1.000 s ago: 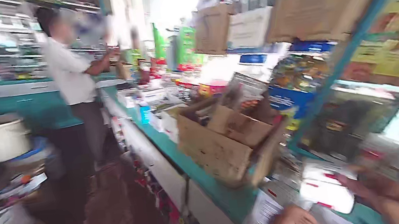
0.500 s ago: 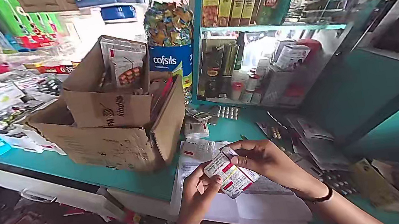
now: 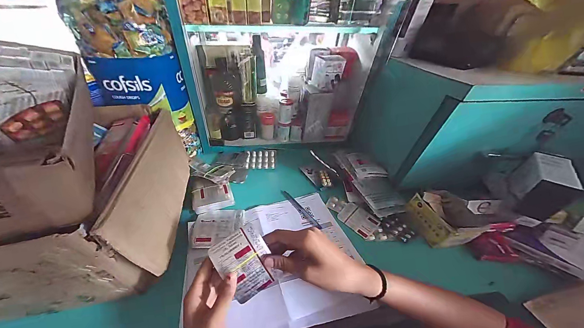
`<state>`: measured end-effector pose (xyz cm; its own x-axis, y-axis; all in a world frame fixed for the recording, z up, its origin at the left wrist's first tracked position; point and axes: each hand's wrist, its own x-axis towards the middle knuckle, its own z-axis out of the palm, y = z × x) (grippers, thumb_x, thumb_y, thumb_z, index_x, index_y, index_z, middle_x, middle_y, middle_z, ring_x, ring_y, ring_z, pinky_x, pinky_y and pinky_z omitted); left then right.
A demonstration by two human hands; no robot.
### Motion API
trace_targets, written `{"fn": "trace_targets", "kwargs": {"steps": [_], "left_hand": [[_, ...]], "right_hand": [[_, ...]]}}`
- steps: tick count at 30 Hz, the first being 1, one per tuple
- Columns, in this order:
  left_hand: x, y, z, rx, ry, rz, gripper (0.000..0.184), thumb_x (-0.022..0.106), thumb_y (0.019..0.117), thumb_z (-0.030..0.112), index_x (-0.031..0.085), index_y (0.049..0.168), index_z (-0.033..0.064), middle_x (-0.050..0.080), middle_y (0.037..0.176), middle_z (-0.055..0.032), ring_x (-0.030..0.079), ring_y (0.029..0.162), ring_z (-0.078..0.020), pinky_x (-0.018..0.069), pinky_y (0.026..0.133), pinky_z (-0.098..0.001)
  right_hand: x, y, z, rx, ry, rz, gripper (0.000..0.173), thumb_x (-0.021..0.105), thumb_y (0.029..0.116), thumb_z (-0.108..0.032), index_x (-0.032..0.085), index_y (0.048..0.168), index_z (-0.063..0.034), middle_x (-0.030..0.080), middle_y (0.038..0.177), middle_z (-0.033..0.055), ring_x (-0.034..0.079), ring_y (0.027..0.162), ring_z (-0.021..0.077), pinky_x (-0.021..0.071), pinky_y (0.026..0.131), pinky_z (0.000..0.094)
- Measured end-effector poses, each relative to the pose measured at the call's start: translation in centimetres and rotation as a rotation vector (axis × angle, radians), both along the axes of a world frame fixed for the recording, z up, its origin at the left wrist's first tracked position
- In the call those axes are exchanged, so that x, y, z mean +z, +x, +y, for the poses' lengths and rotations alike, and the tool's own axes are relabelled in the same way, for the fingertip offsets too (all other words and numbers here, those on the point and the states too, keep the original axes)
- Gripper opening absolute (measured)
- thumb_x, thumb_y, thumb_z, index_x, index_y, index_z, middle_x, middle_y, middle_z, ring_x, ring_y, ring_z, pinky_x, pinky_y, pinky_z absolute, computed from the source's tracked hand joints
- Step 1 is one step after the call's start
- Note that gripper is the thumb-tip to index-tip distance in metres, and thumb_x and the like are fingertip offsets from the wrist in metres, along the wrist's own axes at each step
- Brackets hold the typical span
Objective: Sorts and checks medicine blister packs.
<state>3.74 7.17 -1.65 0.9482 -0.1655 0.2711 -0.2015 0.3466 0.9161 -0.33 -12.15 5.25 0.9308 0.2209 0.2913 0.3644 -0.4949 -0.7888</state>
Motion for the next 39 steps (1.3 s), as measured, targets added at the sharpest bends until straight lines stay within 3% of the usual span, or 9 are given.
{"fn": "trace_targets", "kwargs": {"steps": [4,8,15,19,21,28,30,36,39], "left_hand": [[-0.4,0.1,-0.3,0.020,0.027,0.080,0.036,0.054,0.0936,0.005,0.054,0.129,-0.0019,0.070,0.106,0.0049,0.069,0.097,-0.0027,0.0593,0.086,-0.0239],[-0.4,0.0,-0.3,0.038,0.080,0.031,0.049,0.054,0.0916,0.006,0.047,0.139,-0.0069,0.068,0.115,0.0003,0.068,0.099,-0.0016,0.0572,0.088,-0.0200],[-0.4,0.9,0.3,0.025,0.117,-0.026,0.061,0.054,0.0924,0.006,0.039,0.152,0.0002,0.048,0.150,-0.0081,0.066,0.104,-0.0029,0.0555,0.085,-0.0176],[-1.0,1.5,0.6,-0.036,0.089,-0.134,0.047,0.046,0.0958,0.004,0.049,0.143,-0.0026,0.054,0.146,-0.0072,0.061,0.119,-0.0066,0.0526,0.095,-0.0213],[-1.5,1.7,0.7,-0.070,0.089,-0.198,0.037,0.042,0.0999,0.005,0.062,0.131,-0.0013,0.065,0.134,-0.0040,0.060,0.122,-0.0085,0.0500,0.101,-0.0245],[-1.6,1.9,0.9,-0.063,0.157,-0.283,0.033,0.045,0.0987,0.005,0.069,0.121,0.0038,0.070,0.125,0.0005,0.060,0.122,-0.0057,0.0478,0.104,-0.0245],[-1.5,1.9,0.8,-0.055,0.160,-0.281,0.033,0.046,0.0981,0.005,0.070,0.121,0.0054,0.070,0.125,0.0016,0.060,0.121,-0.0052,0.0478,0.103,-0.0241],[-0.7,1.0,0.6,-0.076,0.010,-0.080,0.074,0.060,0.0883,0.003,0.029,0.155,0.0003,0.057,0.140,-0.0049,0.068,0.110,-0.0081,0.0594,0.091,-0.0250],[-0.6,0.3,0.8,-0.145,-0.266,0.081,0.032,0.071,0.0889,0.012,0.069,0.121,0.0106,0.076,0.106,0.0006,0.074,0.094,-0.0087,0.0623,0.083,-0.0270]], "right_hand": [[1.7,2.0,-4.0,-0.274,-0.350,-0.123,0.026,0.060,0.1021,-0.018,0.074,0.117,-0.0014,0.076,0.106,0.0130,0.074,0.090,0.0211,0.0598,0.079,0.0373],[2.3,5.8,-10.6,-0.777,-0.713,0.166,0.030,0.064,0.0999,-0.016,0.065,0.119,0.0073,0.065,0.113,0.0327,0.065,0.101,0.0528,0.0503,0.081,0.0691],[0.8,9.6,-15.1,-0.905,-0.594,0.122,0.022,0.057,0.1022,-0.014,0.071,0.109,0.0027,0.069,0.100,0.0308,0.066,0.098,0.0516,0.0494,0.081,0.0684],[-0.4,10.1,-15.1,-0.799,-0.794,-0.336,0.024,0.051,0.1015,-0.002,0.068,0.118,0.0053,0.072,0.093,0.0283,0.071,0.083,0.0499,0.0531,0.068,0.0636],[-1.2,10.6,-16.4,-0.635,-0.964,-0.577,0.030,0.055,0.0943,0.008,0.067,0.122,0.0082,0.072,0.116,0.0264,0.073,0.096,0.0455,0.0582,0.073,0.0576],[-0.8,11.2,-18.2,-0.556,-1.025,-0.771,0.028,0.052,0.0985,0.006,0.067,0.122,0.0084,0.071,0.124,0.0244,0.072,0.107,0.0423,0.0600,0.083,0.0516],[-0.3,11.4,-18.3,-0.662,-1.039,-0.766,0.026,0.052,0.0980,0.006,0.068,0.118,0.0095,0.072,0.118,0.0255,0.074,0.099,0.0429,0.0596,0.073,0.0527],[4.2,7.7,-12.5,-0.888,-0.509,-0.451,0.028,0.055,0.1031,-0.014,0.069,0.122,0.0000,0.072,0.091,0.0265,0.070,0.078,0.0467,0.0500,0.067,0.0650],[4.8,4.5,-7.8,-0.625,-0.344,-0.497,0.022,0.067,0.0947,-0.010,0.073,0.113,0.0005,0.074,0.086,0.0146,0.068,0.066,0.0228,0.0535,0.059,0.0428]]}}
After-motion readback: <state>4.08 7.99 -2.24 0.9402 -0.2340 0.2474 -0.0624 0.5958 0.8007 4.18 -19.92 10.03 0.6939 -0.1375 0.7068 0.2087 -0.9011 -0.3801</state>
